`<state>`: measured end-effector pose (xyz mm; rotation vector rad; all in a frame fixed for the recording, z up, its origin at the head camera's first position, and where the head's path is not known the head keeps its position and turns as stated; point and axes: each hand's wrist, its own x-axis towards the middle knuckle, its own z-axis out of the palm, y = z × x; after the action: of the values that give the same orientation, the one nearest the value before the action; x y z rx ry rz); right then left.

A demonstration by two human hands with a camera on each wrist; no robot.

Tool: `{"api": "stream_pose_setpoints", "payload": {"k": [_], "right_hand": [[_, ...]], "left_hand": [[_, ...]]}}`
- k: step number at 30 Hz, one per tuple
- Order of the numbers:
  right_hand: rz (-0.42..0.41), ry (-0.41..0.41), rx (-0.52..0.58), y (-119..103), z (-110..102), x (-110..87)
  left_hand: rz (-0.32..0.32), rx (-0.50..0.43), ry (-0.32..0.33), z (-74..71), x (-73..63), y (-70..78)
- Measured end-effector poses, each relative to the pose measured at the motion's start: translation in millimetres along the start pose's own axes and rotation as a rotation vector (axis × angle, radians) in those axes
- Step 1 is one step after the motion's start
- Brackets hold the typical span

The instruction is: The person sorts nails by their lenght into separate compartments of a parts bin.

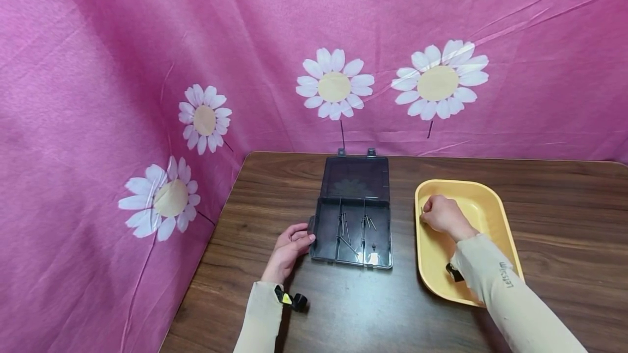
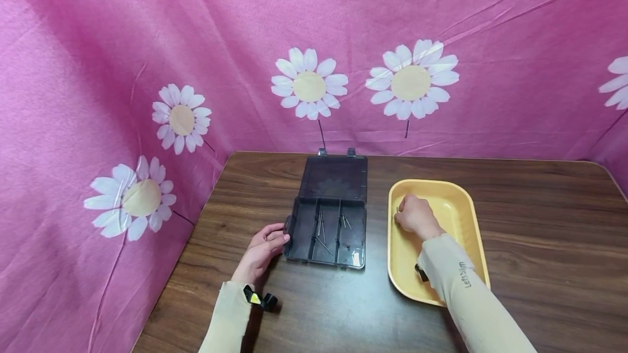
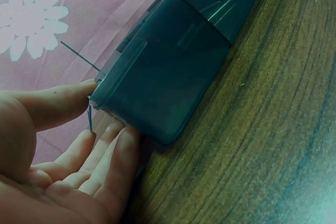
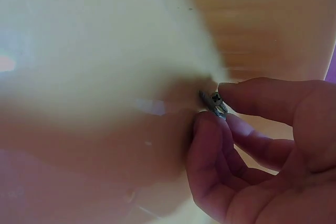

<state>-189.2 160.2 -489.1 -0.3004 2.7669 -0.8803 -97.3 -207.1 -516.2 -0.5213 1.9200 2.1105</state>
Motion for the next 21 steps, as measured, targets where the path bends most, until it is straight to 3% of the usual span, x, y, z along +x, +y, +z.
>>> {"api": "stream_pose_setpoints", "payload": {"k": [21], "right_hand": [[0.053, -0.088, -0.001, -5.1, -4.3, -5.8]], "left_hand": [[0.012, 0.007, 0.016, 1.9, -3.8, 1.1]]}}
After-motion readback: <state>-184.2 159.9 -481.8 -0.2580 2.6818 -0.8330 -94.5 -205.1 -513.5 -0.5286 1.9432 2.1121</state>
